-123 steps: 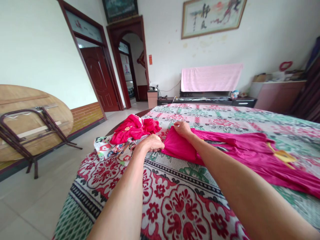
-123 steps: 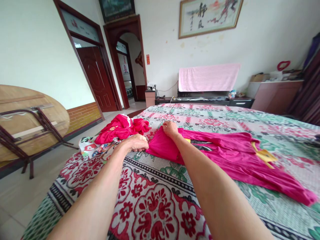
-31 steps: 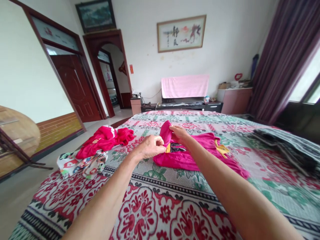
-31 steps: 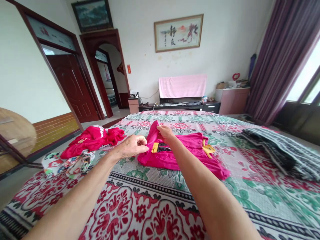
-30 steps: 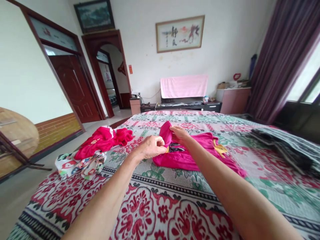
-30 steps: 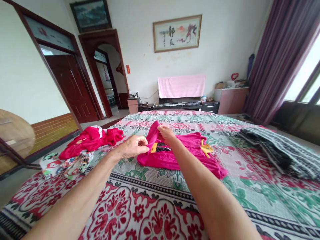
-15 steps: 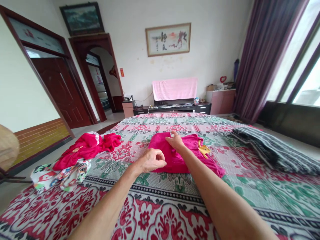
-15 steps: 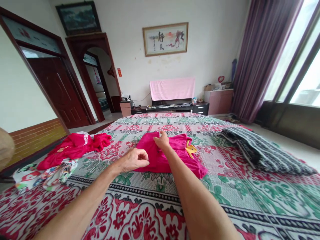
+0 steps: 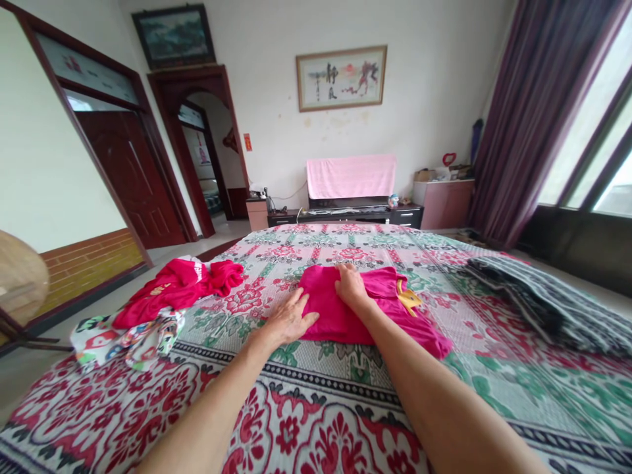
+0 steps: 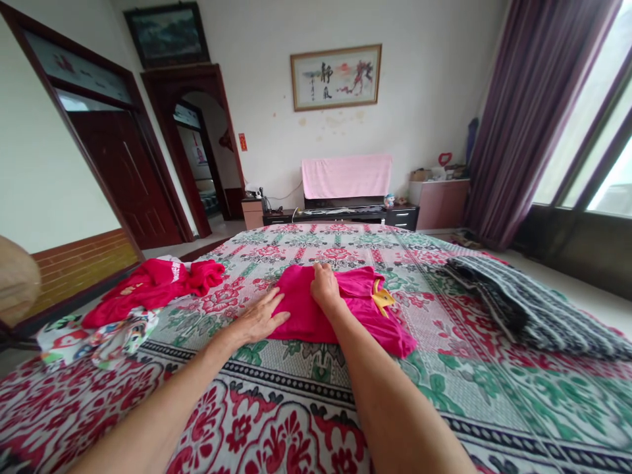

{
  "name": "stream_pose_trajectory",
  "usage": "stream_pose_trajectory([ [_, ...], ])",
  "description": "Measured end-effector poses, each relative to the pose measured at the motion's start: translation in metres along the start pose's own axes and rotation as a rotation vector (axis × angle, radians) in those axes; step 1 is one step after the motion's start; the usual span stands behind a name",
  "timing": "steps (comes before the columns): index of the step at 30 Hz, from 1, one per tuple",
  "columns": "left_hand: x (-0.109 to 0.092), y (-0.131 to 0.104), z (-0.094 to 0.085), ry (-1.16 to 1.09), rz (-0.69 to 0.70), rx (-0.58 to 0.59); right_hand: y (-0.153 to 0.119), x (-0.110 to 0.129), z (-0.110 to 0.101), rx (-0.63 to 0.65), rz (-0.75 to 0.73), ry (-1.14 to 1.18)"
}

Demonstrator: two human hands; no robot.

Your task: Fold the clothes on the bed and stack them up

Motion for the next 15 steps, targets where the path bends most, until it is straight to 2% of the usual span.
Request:
stream_pose_trajectory([
  [4,-0.002,0.0,0.0,0.027,-0.011,0.017,-0.003,0.016,-0.003,-0.031,-0.184,-0.071],
  [6,-0.003,0.0,-0.001,0.032,-0.003,0.023,-0.005,0.021,0.004,0.027,-0.249,-0.084],
  [11,-0.004,-0.004,-0.004,-0.001,0.028,0.038,-0.01,0.015,0.032,0.25,-0.232,-0.122],
  [13,-0.003,-0.005,-0.008,-0.036,0.034,0.03,-0.011,0.015,0.032,0.247,-0.221,-0.108],
  [15,0.001,-0.004,-0.016,-0.08,0.016,-0.015,-0.01,0.018,0.023,0.185,-0.219,-0.099],
])
Point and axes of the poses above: each hand's wrist, its own y-axis towards the middle knuckle, its own z-axis out of the palm, x = y × z, the point moved 8 cm from there along y, towards the middle knuckle, and after that the axes turned 5 degrees about -x, right-handed, at the moved point
